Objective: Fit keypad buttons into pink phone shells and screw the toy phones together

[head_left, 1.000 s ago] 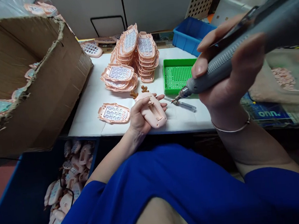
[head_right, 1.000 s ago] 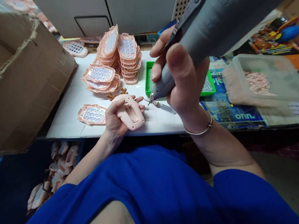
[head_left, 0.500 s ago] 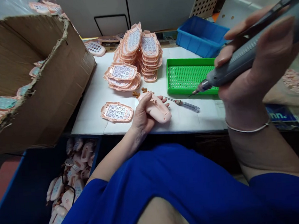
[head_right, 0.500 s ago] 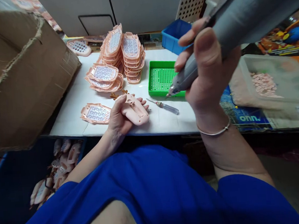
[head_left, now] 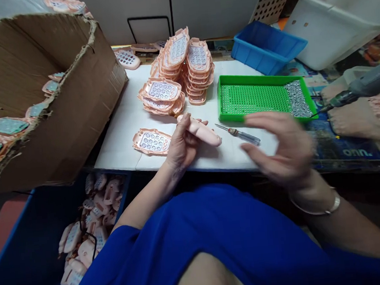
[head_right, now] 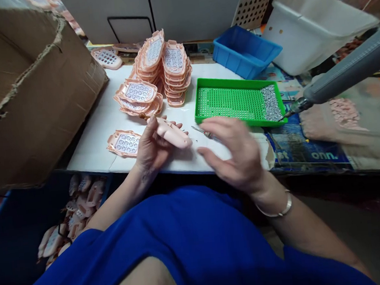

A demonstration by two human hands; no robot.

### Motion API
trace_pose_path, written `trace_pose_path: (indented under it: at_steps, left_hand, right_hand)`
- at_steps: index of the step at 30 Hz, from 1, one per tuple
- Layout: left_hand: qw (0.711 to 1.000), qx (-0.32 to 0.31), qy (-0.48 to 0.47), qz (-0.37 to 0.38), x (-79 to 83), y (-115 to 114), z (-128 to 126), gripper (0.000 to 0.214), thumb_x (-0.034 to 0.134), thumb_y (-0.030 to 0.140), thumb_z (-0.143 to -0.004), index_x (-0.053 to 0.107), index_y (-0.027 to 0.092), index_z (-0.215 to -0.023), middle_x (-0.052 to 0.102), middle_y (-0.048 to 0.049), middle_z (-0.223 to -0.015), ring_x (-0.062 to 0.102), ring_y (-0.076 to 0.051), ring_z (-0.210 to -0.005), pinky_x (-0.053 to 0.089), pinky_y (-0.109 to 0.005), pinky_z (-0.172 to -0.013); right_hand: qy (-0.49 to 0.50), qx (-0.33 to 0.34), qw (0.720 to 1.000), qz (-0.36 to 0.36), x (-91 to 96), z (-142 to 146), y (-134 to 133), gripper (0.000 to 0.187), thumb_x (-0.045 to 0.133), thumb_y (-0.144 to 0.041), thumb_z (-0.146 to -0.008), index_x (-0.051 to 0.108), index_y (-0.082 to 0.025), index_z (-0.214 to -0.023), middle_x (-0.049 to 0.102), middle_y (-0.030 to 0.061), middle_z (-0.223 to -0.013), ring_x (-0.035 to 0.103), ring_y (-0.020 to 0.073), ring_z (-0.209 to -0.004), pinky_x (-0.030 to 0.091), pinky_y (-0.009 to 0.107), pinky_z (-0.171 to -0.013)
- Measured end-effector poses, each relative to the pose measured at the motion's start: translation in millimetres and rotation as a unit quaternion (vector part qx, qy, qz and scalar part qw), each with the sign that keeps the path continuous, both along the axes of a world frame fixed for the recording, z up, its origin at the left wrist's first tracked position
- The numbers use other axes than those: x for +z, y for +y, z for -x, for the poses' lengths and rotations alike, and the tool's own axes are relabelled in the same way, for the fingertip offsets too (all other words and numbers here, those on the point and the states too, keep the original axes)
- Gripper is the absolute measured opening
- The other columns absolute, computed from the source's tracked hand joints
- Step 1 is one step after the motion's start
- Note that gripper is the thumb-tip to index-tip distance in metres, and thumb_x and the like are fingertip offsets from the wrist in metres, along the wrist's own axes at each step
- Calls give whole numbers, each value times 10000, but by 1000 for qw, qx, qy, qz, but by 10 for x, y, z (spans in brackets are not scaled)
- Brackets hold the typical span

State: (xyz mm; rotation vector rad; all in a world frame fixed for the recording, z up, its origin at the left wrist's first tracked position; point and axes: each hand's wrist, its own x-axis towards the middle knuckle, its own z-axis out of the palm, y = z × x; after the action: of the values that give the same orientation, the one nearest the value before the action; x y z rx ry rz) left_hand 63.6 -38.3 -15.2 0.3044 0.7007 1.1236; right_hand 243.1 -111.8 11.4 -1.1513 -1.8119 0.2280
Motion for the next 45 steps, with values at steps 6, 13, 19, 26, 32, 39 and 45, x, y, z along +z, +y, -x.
trace_pose_path:
  at_steps: [6, 13, 19, 26, 32, 39, 45]
  left_hand:
    - [999, -44, -4, -23, -6, -12, 14, 277, 788, 346, -741, 591, 193, -861, 667, -1, -853, 694, -176, -884, 527, -358, -936]
    - [991, -115, 13, -67, -44, -33, 57, 335, 755, 97, -611, 588, 160, -894, 655, 6, -842, 657, -129, -823, 514, -251, -797]
    - [986, -138, 24, -88, -22, -51, 74, 369, 740, 100, -609, 584, 180, -933, 663, 6, -877, 644, -139, -865, 495, -285, -867]
    - [986, -136, 36, -88, -32, -79, 104, 435, 751, 114, -542, 554, 198, -921, 671, 7, -903, 648, -160, -892, 487, -324, -889]
    - [990, -121, 49, -59, -16, -125, 105, 607, 736, 98, -454, 515, 228, -1004, 697, 6, -949, 652, -174, -902, 486, -328, -856]
    - [987, -137, 57, -64, 57, -203, 106, 535, 708, 129, -457, 517, 227, -947, 661, 15, -879, 650, -245, -1036, 487, -403, -934]
    - [986, -142, 60, -72, 85, -218, 131, 560, 720, 115, -461, 518, 237, -968, 655, 28, -862, 653, -215, -951, 478, -412, -944]
  right_hand:
    - [-145, 41, 989, 5, -230, 190, 237, 375, 566, -452, -949, 613, -182, -1205, 707, 130, -1127, 659, 258, -1019, 552, 438, -865]
    - [-116, 84, 989, 39, -150, 87, 308, 281, 612, -436, -929, 641, -173, -1026, 690, 94, -981, 638, 178, -825, 527, 281, -629]
    - [-88, 101, 990, 45, -111, 60, 298, 302, 651, -451, -902, 655, -168, -1007, 684, 82, -982, 588, 131, -723, 479, 242, -570]
    - [-82, 101, 990, 56, -105, 33, 267, 334, 667, -488, -880, 678, -179, -1006, 659, 61, -943, 536, 100, -633, 480, 241, -556]
    - [-73, 135, 987, 57, -119, 23, 234, 300, 690, -452, -872, 652, -174, -980, 632, 52, -906, 521, 88, -610, 469, 217, -518]
    - [-26, 184, 973, 139, -40, 15, 240, 357, 740, -508, -811, 617, -184, -894, 584, 12, -800, 502, 95, -613, 438, 216, -513]
    - [-12, 185, 960, 212, 39, 39, 233, 390, 769, -519, -777, 611, -174, -871, 543, -7, -766, 456, 89, -604, 380, 226, -524]
